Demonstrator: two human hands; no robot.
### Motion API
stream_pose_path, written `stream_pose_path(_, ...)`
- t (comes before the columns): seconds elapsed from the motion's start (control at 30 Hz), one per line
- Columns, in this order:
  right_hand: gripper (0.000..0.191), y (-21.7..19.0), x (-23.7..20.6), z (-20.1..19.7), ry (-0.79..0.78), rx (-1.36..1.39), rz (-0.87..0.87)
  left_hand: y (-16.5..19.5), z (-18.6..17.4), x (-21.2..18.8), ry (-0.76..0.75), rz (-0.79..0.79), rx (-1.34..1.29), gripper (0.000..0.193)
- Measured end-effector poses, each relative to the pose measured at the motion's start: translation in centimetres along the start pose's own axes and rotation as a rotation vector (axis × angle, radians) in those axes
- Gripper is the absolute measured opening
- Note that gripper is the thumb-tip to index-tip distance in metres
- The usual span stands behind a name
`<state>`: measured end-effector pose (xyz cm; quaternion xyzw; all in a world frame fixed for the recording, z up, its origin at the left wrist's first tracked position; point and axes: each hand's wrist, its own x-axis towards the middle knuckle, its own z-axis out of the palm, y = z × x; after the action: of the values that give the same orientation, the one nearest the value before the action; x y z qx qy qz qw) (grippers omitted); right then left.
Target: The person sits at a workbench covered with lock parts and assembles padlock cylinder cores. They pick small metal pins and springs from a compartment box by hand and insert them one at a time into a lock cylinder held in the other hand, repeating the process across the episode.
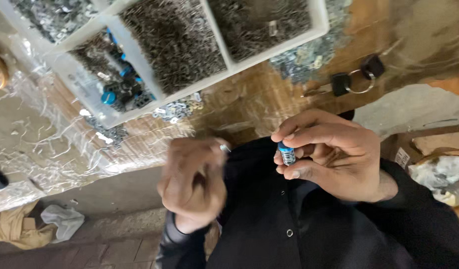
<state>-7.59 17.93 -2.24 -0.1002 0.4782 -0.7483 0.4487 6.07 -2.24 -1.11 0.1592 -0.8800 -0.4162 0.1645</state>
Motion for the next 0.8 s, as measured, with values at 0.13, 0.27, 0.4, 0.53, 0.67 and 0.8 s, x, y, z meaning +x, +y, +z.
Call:
stream_pose_path(0.13,0.035,0.3,0.4,0.3,-0.06,-0.219,-0.052,1.1,0.5,0.7,-0.107,0.133,-0.233,0.026)
stream_pose_path(0.27,0.034,0.1,0.4,0.2,-0.011,-0.377,-0.03,1.7,0.9,1.9,-0.096,0.2,-0.114,0.026)
stream_pose_path(0.4,0.03,0.7,0.4,0.4,-0.018,-0.163,-0.031,1.8,0.1,2.2,-0.128,0.216,-0.058,0.027)
stream_pose_path(0.53,0.027,1.5,1.3,1.0,-0.107,-0.097,-0.048,0.5,-1.7,1.6,-0.27,0.181,-0.168,0.029)
stream_pose_path(0.67,0.033,1.5,2.5,0.9,-0.407,-0.341,-0.061,-0.7,-2.7,-0.3,-0.349,-0.305,-0.796,0.022)
stream_pose_path(0.8,0.035,2.2,2.5,1.0,-0.442,-0.157,0.018,-0.9,-1.8,-2.1,-0.268,-0.328,-0.875,0.022)
